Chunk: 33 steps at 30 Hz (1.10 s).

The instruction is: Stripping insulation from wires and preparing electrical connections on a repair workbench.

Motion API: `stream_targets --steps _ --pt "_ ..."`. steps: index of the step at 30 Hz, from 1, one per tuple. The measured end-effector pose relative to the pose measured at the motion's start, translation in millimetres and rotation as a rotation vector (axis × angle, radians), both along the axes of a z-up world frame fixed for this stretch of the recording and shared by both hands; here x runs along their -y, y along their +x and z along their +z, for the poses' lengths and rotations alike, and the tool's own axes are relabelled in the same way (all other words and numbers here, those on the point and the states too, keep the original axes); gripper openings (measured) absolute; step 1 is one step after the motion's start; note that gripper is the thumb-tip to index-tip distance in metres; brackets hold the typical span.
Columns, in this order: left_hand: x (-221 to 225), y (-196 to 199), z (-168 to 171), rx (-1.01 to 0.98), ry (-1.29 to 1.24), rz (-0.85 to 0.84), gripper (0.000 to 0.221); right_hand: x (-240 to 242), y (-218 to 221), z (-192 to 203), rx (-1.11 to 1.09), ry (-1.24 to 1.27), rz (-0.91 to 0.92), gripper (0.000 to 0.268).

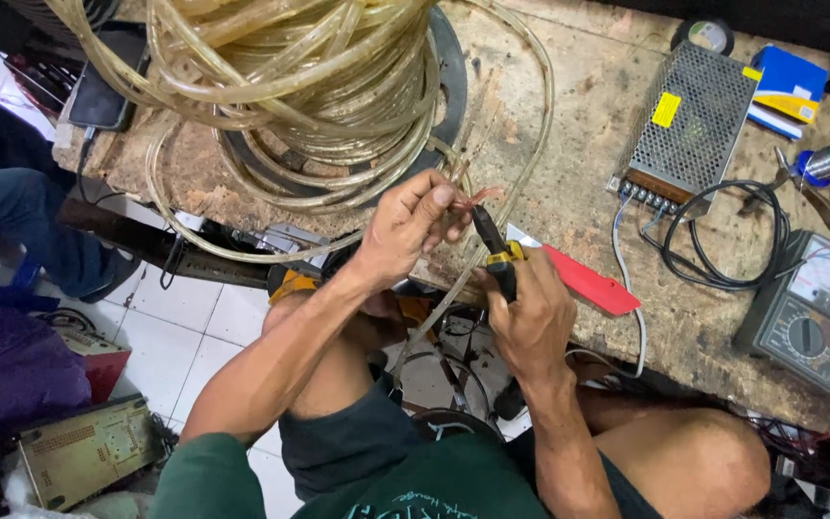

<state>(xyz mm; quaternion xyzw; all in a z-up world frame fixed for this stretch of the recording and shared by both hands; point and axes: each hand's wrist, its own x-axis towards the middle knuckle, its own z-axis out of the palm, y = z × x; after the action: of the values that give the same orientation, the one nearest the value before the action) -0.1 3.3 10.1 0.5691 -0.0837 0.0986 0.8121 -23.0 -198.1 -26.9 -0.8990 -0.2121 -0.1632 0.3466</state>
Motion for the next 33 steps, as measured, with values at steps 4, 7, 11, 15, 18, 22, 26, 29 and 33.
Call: stream_targets --steps 4,7,11,15,18,22,26,29,33 --pt "-0.8 5.6 -6.3 0.025 -0.006 -0.023 0.031 -9.3 -4.7 31.5 -0.012 -0.029 0.008 0.028" --pt "-1.4 5.1 -4.5 0.024 -0.042 -0.045 0.032 -8.1 -0.4 22.8 0.024 -0.073 0.021 0.021" --pt "-3.5 10.8 -6.2 -0.081 -0.087 -0.116 0.032 -3.7 11.7 -4.2 0.031 -0.001 0.036 0.024" --pt "-8.2 23.3 -10.5 -0.178 -0.134 -0.226 0.031 -2.0 13.2 -18.4 -0.438 0.394 0.183 0.040" --pt "-10.9 26.0 -17.2 -0.216 -0.171 -0.273 0.030 -24.5 -0.7 65.4 -0.713 0.770 0.270 0.034" --pt "-14.9 15.9 -11.9 -0.117 -0.055 -0.207 0.031 -13.3 4.1 47.0 -0.729 0.788 0.273 0.033" --pt "-17.6 14.1 -30.7 0.333 0.468 0.130 0.044 -7.5 -3.1 41.1 -0.665 0.570 0.182 0.039" --pt "-19.1 11.1 -31.1 0.540 0.773 0.366 0.043 -13.7 -5.5 59.5 -0.527 0.468 0.174 0.040" --pt "-19.3 0.4 3.9 0.854 1.266 0.826 0.052 -14.8 -8.4 63.0 -0.352 0.372 0.180 0.035"
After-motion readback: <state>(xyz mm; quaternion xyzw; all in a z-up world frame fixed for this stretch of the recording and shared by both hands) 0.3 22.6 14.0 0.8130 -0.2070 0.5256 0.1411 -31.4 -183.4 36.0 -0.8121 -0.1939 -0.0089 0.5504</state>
